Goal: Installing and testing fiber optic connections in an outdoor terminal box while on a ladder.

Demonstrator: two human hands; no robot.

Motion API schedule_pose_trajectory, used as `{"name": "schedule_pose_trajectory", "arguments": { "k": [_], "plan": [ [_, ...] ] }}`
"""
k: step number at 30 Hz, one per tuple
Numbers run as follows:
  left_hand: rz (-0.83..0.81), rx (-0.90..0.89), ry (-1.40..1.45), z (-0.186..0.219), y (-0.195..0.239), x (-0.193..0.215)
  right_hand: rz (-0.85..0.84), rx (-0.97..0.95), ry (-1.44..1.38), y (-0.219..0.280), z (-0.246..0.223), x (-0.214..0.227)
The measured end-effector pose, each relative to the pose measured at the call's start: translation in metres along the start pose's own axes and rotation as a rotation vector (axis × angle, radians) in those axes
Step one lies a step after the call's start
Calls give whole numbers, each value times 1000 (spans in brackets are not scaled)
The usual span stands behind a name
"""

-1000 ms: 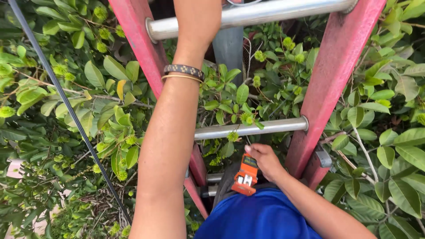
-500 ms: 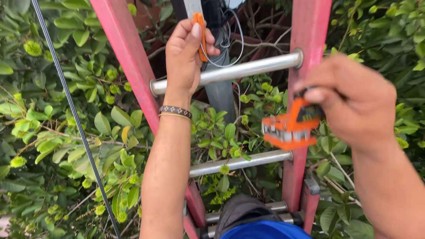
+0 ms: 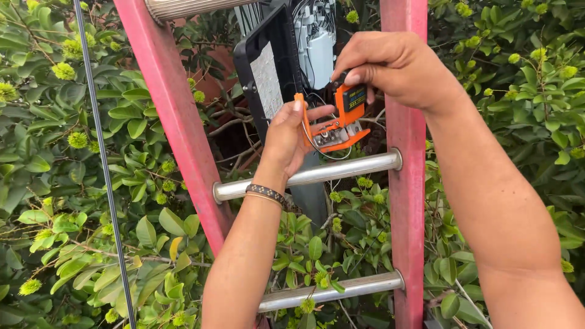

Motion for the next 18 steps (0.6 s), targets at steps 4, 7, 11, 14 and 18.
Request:
{"name": "schedule_pose_trajectory", "arguments": {
  "k": [4,7,11,14,18],
  "plan": [
    [291,155,-103,-12,-3,-1,10,48,93,-7,6,-11],
    [324,157,-74,-5,-8,0,-5,142,171,-13,1,-11],
    [590,-176,-250,-16,-7,50,164,202,452,-8,-8,-30],
    [712,-474,-473,-6,-2,51,392,26,721,4,-5,-50],
    [797,-564,-604,7,9,32,436,-96,333,12,-5,-66]
  ]
}}
Point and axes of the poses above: each hand's wrist, its own y-axis away from the middle knuckle, its own x-axis out of the back of the hand, z = x × y, the point moved 4 cm from there along -y, towards the middle knuckle, and after that the axes turned 9 degrees about -z, right-handed, at the moved point
